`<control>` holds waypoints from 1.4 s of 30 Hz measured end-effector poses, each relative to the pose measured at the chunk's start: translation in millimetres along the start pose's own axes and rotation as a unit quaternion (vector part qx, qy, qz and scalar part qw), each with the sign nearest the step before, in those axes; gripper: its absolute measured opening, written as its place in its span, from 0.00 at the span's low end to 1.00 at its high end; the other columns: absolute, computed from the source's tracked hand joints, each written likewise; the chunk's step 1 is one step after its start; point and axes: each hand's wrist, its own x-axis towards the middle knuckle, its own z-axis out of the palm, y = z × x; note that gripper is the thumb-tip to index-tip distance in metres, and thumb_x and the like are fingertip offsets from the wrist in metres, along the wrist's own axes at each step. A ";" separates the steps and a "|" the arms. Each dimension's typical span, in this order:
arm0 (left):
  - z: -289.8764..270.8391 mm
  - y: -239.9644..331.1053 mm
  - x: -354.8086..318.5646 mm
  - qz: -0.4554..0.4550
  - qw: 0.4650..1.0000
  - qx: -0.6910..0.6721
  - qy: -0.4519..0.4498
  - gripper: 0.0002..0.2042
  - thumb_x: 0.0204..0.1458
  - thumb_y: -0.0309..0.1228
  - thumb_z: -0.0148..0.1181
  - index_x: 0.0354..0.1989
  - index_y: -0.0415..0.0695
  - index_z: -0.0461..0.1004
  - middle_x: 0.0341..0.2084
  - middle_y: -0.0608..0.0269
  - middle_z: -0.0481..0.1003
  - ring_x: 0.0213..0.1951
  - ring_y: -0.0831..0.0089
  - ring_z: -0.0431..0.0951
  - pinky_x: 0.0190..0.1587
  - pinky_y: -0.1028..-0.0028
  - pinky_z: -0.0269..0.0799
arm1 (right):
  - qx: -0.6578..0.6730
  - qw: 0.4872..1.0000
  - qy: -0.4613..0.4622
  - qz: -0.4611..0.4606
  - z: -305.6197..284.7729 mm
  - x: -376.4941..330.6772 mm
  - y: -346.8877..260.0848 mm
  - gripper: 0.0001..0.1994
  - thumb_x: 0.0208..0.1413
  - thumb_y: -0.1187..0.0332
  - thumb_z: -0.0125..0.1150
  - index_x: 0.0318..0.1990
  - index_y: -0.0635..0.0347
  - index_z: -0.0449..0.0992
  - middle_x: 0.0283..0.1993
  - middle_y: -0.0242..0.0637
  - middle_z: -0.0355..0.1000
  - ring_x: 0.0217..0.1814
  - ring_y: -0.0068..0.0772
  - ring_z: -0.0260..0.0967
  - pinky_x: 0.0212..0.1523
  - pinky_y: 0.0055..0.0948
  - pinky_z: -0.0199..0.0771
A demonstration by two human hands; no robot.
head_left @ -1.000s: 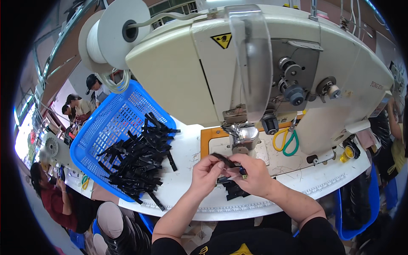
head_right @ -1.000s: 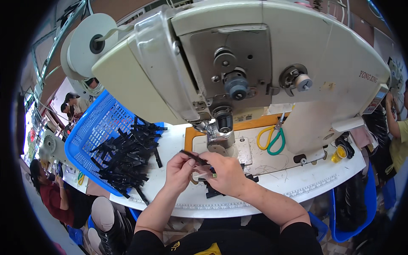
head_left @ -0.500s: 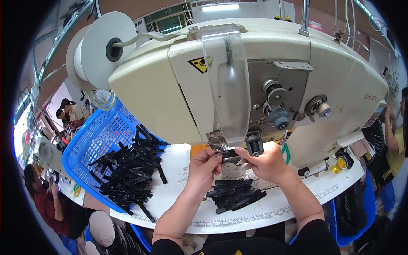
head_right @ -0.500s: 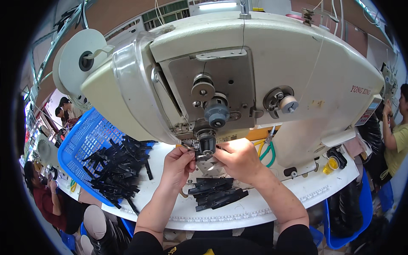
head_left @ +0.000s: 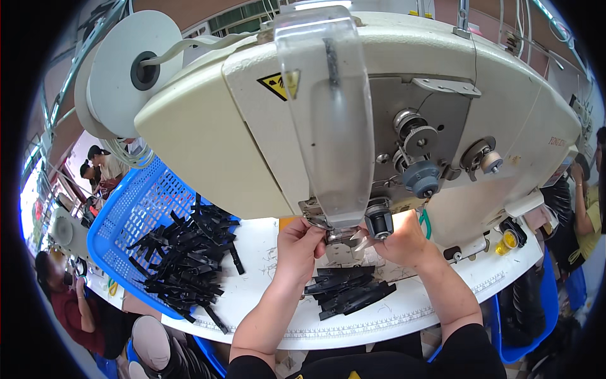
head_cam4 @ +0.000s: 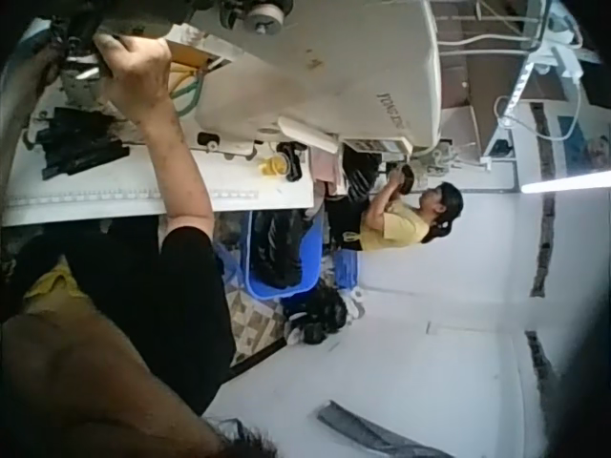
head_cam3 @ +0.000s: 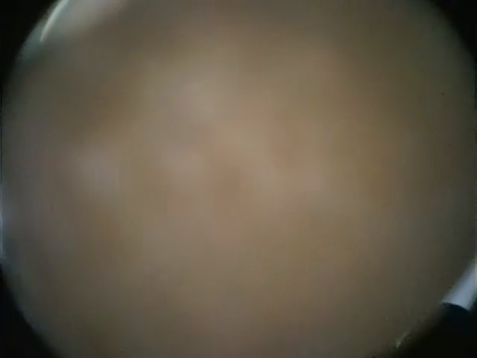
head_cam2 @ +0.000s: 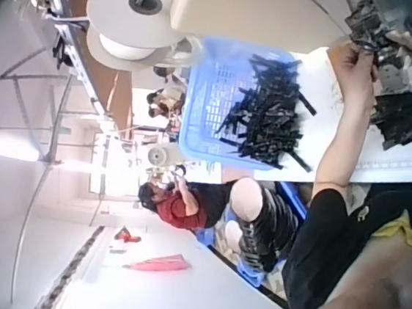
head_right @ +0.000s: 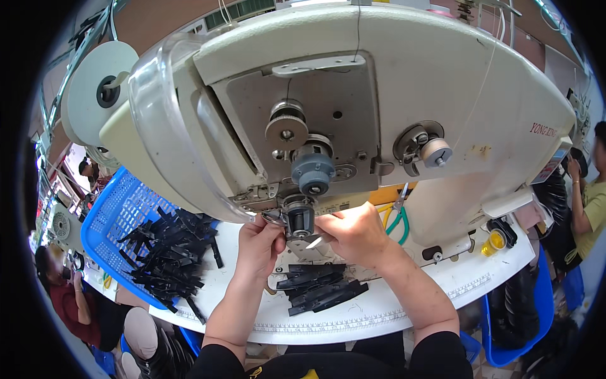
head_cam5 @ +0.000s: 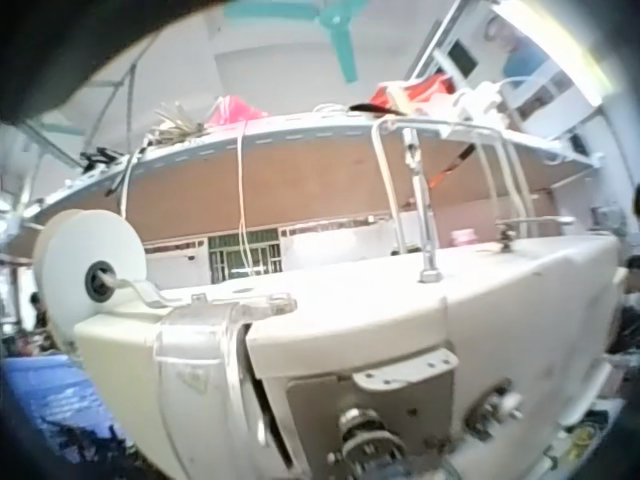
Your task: The person sews black straps using a sewing machine, trims excess thread with thread snips, and stacks the finished straps on the table.
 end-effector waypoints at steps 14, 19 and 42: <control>11.0 0.3 -10.4 0.050 0.998 0.031 0.013 0.02 0.51 0.22 0.53 0.30 0.38 0.71 0.19 0.65 0.71 0.14 0.84 0.64 0.16 0.85 0.57 | -0.030 0.999 -0.031 0.005 -19.1 0.0 -5.2 0.09 0.39 0.69 0.63 0.32 0.53 0.77 0.18 0.32 0.70 0.19 0.33 0.69 0.22 0.29 0.69; 12.9 2.3 -12.8 0.043 0.999 0.019 0.026 0.02 0.51 0.22 0.53 0.29 0.37 0.71 0.20 0.64 0.71 0.13 0.84 0.63 0.16 0.85 0.57 | -0.039 0.998 -0.040 0.015 -18.4 0.4 -7.1 0.08 0.40 0.69 0.62 0.31 0.53 0.76 0.17 0.32 0.70 0.18 0.33 0.69 0.22 0.30 0.68; 20.5 3.1 -80.3 0.050 0.996 0.060 -0.049 0.08 0.52 0.24 0.54 0.40 0.36 0.70 0.26 0.67 0.71 0.24 0.84 0.69 0.27 0.85 0.67 | 0.041 0.987 -0.155 -0.030 -44.6 -2.6 -57.7 0.08 0.39 0.72 0.58 0.30 0.56 0.70 0.31 0.31 0.66 0.24 0.34 0.67 0.23 0.30 0.67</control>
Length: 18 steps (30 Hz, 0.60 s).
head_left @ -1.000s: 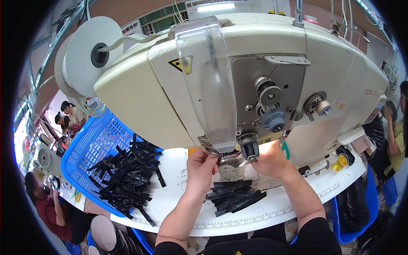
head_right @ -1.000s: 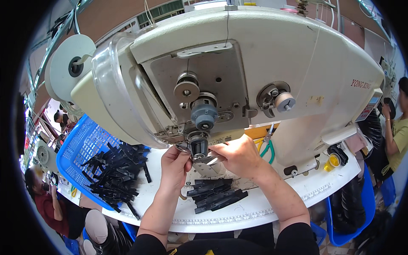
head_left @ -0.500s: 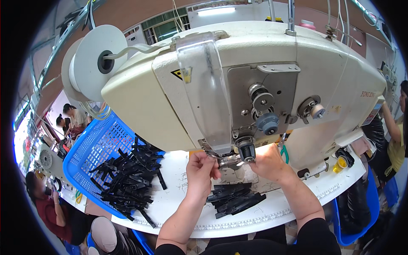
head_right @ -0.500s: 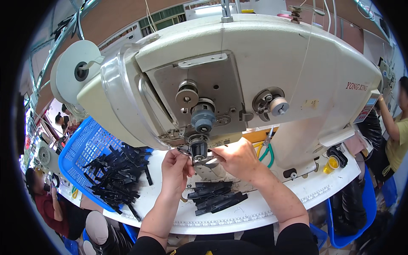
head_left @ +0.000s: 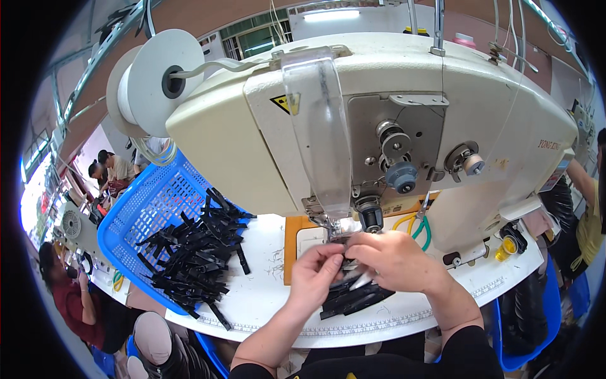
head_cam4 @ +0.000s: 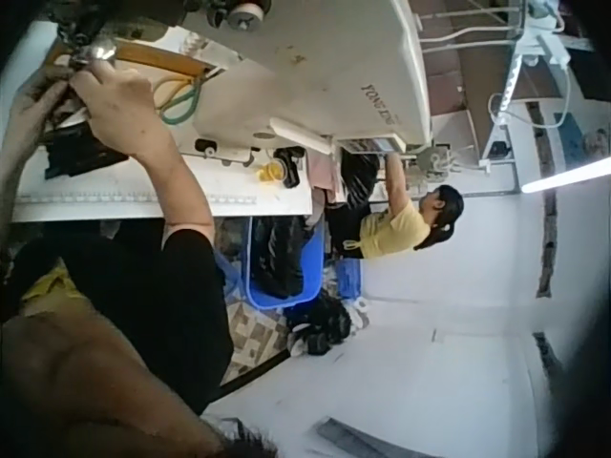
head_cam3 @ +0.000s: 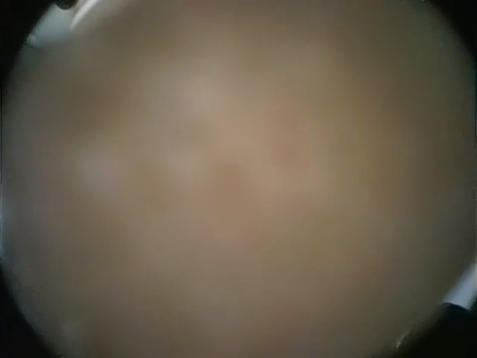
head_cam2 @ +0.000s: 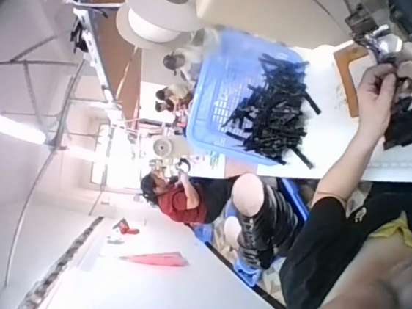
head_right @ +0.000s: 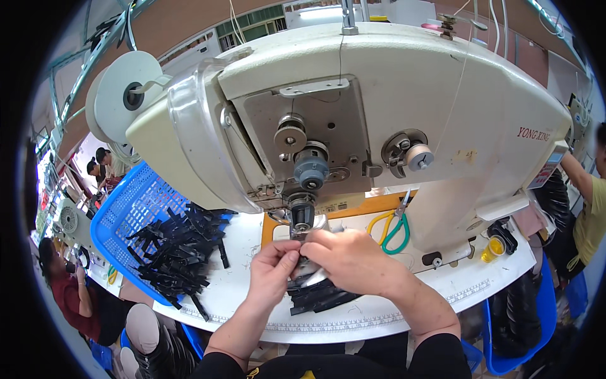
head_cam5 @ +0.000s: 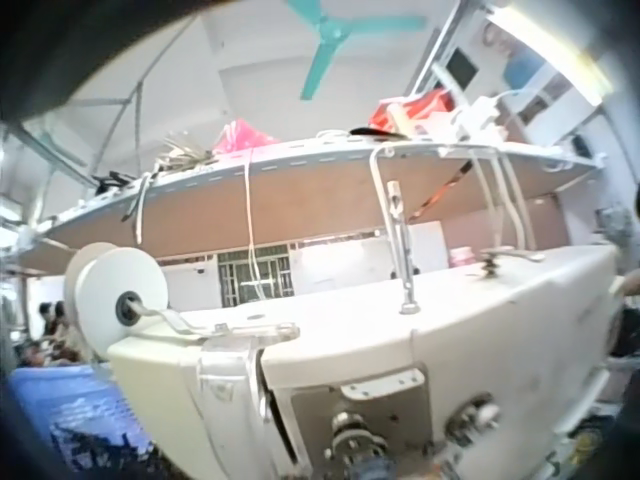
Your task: The person sews black straps using a sewing machine, trims excess thread with thread snips, and stacks the finished straps on the table.
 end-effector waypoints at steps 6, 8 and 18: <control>-14.3 23.4 24.3 -0.095 0.994 -0.047 -0.018 0.07 0.49 0.23 0.57 0.36 0.35 0.71 0.22 0.64 0.72 0.21 0.81 0.69 0.22 0.84 0.66 | -0.046 0.993 0.110 -0.005 11.9 1.6 16.4 0.14 0.33 0.72 0.64 0.34 0.52 0.73 0.31 0.29 0.71 0.24 0.32 0.69 0.23 0.29 0.66; -13.2 27.1 30.7 -0.113 0.993 -0.019 -0.007 0.07 0.49 0.23 0.57 0.36 0.35 0.71 0.21 0.64 0.72 0.20 0.82 0.69 0.20 0.83 0.64 | -0.047 0.993 0.113 -0.003 13.4 2.0 18.4 0.15 0.34 0.71 0.64 0.35 0.52 0.73 0.29 0.28 0.72 0.22 0.32 0.68 0.23 0.28 0.66; -23.1 26.2 56.4 -0.058 0.995 0.070 -0.031 0.02 0.48 0.22 0.56 0.28 0.37 0.70 0.20 0.65 0.71 0.18 0.83 0.68 0.21 0.82 0.64 | -0.059 0.993 0.105 0.018 19.8 7.1 33.1 0.21 0.33 0.73 0.64 0.42 0.48 0.72 0.23 0.26 0.72 0.21 0.30 0.69 0.22 0.27 0.68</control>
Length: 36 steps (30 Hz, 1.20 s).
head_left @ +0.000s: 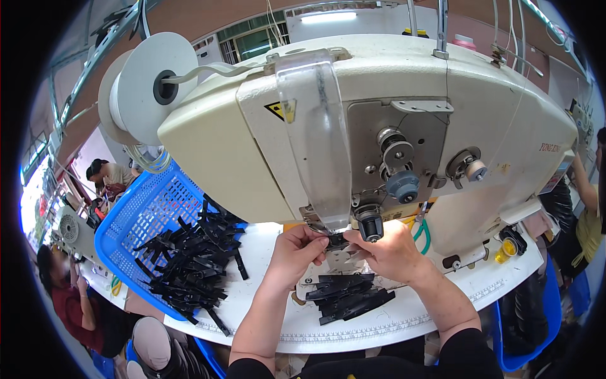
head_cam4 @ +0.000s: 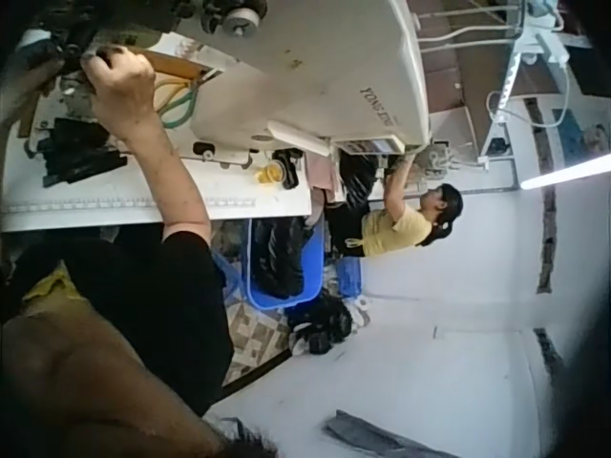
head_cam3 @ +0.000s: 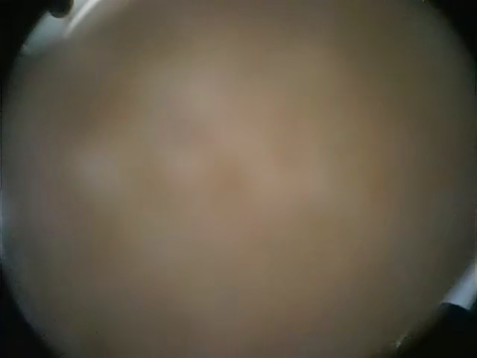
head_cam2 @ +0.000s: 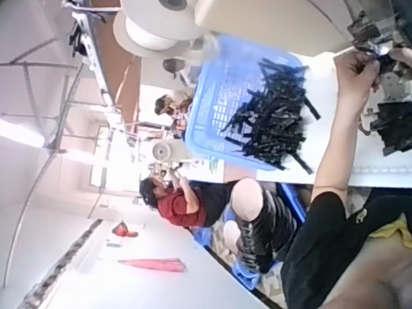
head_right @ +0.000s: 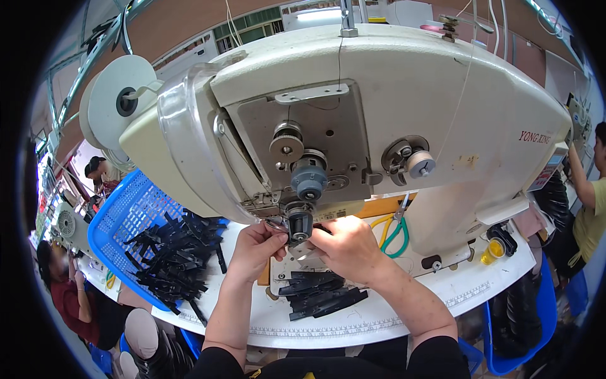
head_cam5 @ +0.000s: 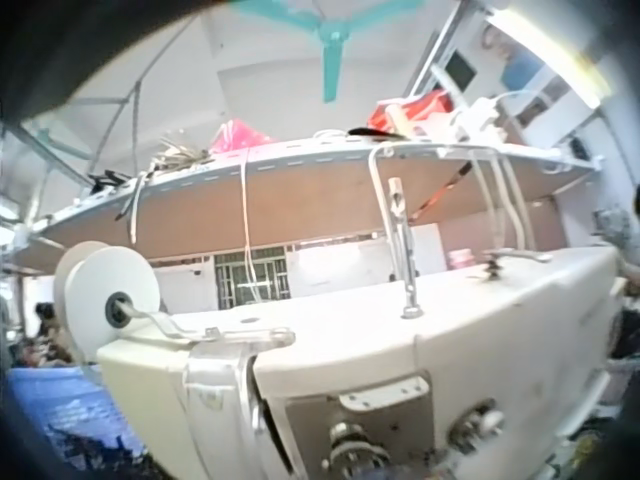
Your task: The person sews black straps using a sewing machine, trims excess thread with thread snips, and stacks the finished straps on the table.
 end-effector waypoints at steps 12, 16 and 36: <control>-0.4 -8.2 9.4 -0.005 0.998 -0.067 0.021 0.02 0.47 0.21 0.56 0.27 0.35 0.72 0.19 0.63 0.72 0.18 0.81 0.70 0.19 0.83 0.64 | 0.041 0.998 0.025 0.045 -6.7 3.4 7.9 0.09 0.36 0.73 0.62 0.30 0.54 0.76 0.20 0.34 0.71 0.20 0.36 0.70 0.21 0.29 0.68; 1.5 -11.3 10.2 0.025 0.995 -0.090 0.041 0.01 0.48 0.20 0.55 0.27 0.35 0.71 0.18 0.62 0.72 0.18 0.80 0.70 0.20 0.82 0.65 | 0.035 0.998 0.025 0.052 -3.6 1.5 9.4 0.05 0.38 0.73 0.61 0.27 0.54 0.75 0.18 0.35 0.70 0.19 0.36 0.69 0.20 0.29 0.67; 5.6 -22.3 12.4 0.020 0.993 -0.097 0.066 0.02 0.48 0.19 0.52 0.25 0.36 0.70 0.17 0.62 0.71 0.17 0.79 0.70 0.19 0.82 0.64 | 0.019 0.999 -0.004 0.050 -6.1 -4.7 18.3 0.07 0.41 0.71 0.61 0.32 0.55 0.74 0.20 0.35 0.71 0.22 0.35 0.70 0.24 0.31 0.68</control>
